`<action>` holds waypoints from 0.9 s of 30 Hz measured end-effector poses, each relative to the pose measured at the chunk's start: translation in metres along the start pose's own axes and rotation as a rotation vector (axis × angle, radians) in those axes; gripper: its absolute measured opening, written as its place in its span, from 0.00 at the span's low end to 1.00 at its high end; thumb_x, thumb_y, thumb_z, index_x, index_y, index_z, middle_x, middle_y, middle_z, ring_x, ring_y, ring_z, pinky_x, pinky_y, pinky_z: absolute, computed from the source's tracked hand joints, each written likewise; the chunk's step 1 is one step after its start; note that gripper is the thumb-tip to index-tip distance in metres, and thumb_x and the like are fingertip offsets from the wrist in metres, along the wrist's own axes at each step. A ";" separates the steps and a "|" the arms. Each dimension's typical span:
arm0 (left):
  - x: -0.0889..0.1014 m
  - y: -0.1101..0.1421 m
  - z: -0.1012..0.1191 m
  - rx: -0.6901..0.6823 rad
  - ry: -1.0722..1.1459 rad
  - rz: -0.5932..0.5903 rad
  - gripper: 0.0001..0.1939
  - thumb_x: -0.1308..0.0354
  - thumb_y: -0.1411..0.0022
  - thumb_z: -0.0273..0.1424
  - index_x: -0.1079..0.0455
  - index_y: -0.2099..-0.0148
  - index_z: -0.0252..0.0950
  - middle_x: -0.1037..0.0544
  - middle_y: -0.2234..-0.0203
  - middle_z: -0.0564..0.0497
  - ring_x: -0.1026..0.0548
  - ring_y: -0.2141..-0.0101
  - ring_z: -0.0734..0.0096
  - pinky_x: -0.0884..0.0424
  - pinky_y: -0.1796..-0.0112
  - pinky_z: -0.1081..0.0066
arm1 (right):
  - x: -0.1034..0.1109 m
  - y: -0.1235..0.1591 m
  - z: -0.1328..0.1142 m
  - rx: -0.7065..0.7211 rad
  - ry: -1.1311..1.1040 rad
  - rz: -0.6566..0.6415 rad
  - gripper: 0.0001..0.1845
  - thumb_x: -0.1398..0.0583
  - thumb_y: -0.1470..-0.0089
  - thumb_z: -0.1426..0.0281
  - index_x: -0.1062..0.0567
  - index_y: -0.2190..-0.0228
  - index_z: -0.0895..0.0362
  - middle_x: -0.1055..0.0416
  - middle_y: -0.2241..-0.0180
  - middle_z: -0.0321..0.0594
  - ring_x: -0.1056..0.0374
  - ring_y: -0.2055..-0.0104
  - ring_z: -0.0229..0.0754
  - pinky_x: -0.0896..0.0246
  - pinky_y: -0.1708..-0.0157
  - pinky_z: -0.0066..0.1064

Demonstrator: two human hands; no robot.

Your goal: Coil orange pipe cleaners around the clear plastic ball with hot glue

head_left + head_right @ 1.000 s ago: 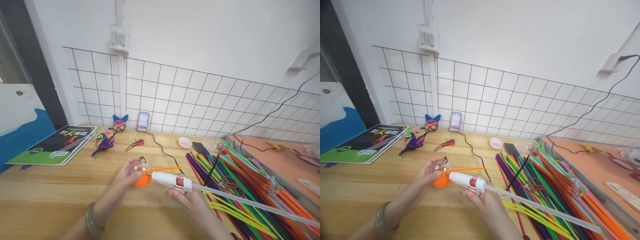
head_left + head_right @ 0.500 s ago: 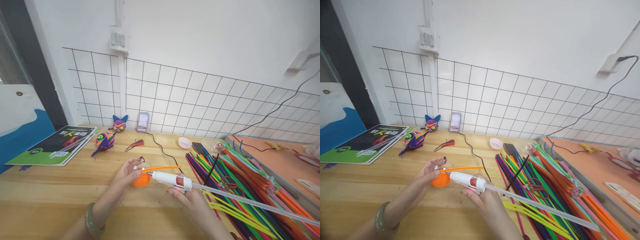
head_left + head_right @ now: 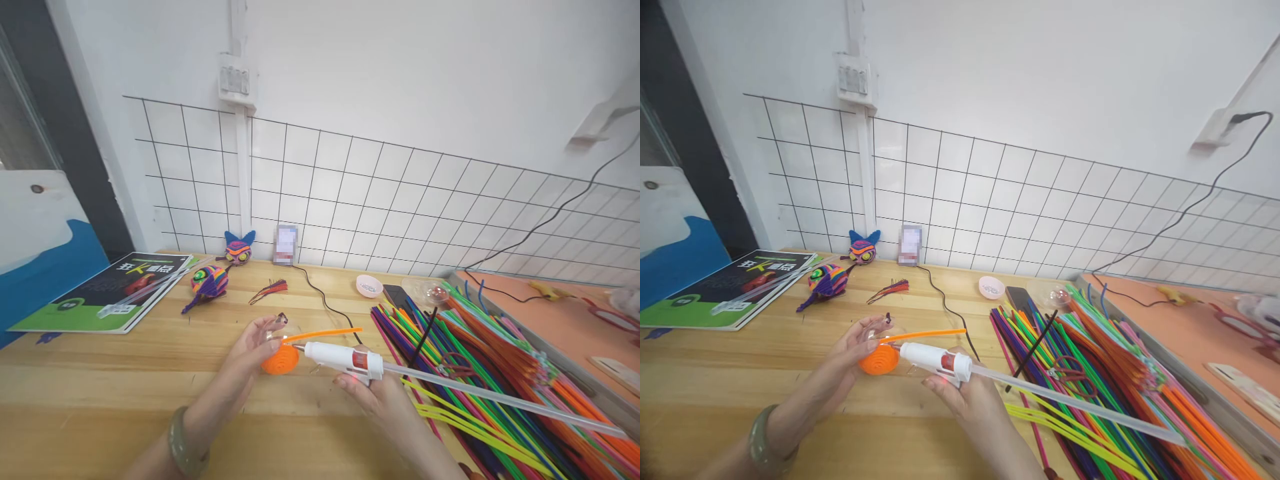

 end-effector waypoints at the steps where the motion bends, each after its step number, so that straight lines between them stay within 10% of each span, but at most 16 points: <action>1: 0.001 0.000 0.000 -0.002 0.001 0.002 0.22 0.31 0.55 0.34 0.30 0.56 0.39 0.24 0.52 0.42 0.32 0.46 0.48 0.38 0.47 0.54 | -0.001 0.000 0.001 0.002 -0.001 -0.003 0.12 0.40 0.48 0.59 0.29 0.67 0.55 0.26 0.69 0.39 0.29 0.66 0.46 0.34 0.65 0.32; 15: -0.004 0.003 0.004 0.017 0.046 -0.011 0.21 0.33 0.50 0.33 0.33 0.54 0.38 0.28 0.49 0.41 0.40 0.40 0.46 0.43 0.44 0.52 | -0.005 -0.004 0.001 -0.038 -0.268 -0.011 0.21 0.40 0.50 0.50 0.29 0.73 0.57 0.34 0.78 0.35 0.38 0.75 0.39 0.41 0.73 0.29; 21: 0.006 -0.002 0.006 -0.018 0.074 0.039 0.21 0.34 0.48 0.33 0.35 0.52 0.39 0.29 0.48 0.42 0.41 0.39 0.49 0.42 0.45 0.54 | -0.027 -0.007 0.021 -0.170 -0.437 -0.194 0.37 0.51 0.49 0.37 0.29 0.75 0.60 0.48 0.88 0.26 0.51 0.87 0.31 0.51 0.85 0.25; 27: 0.017 -0.008 0.009 -0.070 0.072 0.078 0.20 0.35 0.47 0.33 0.36 0.53 0.42 0.32 0.46 0.45 0.43 0.39 0.52 0.43 0.44 0.57 | -0.050 0.004 0.039 -0.310 -0.285 -0.454 0.37 0.48 0.51 0.38 0.27 0.77 0.61 0.33 0.84 0.36 0.47 0.88 0.28 0.54 0.90 0.20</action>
Point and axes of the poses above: each hand's wrist, its own y-axis away from the middle knuckle, its own x-axis out of the back of the hand, z = x × y, the point moved 10 cm from there along -y, towards the middle knuckle
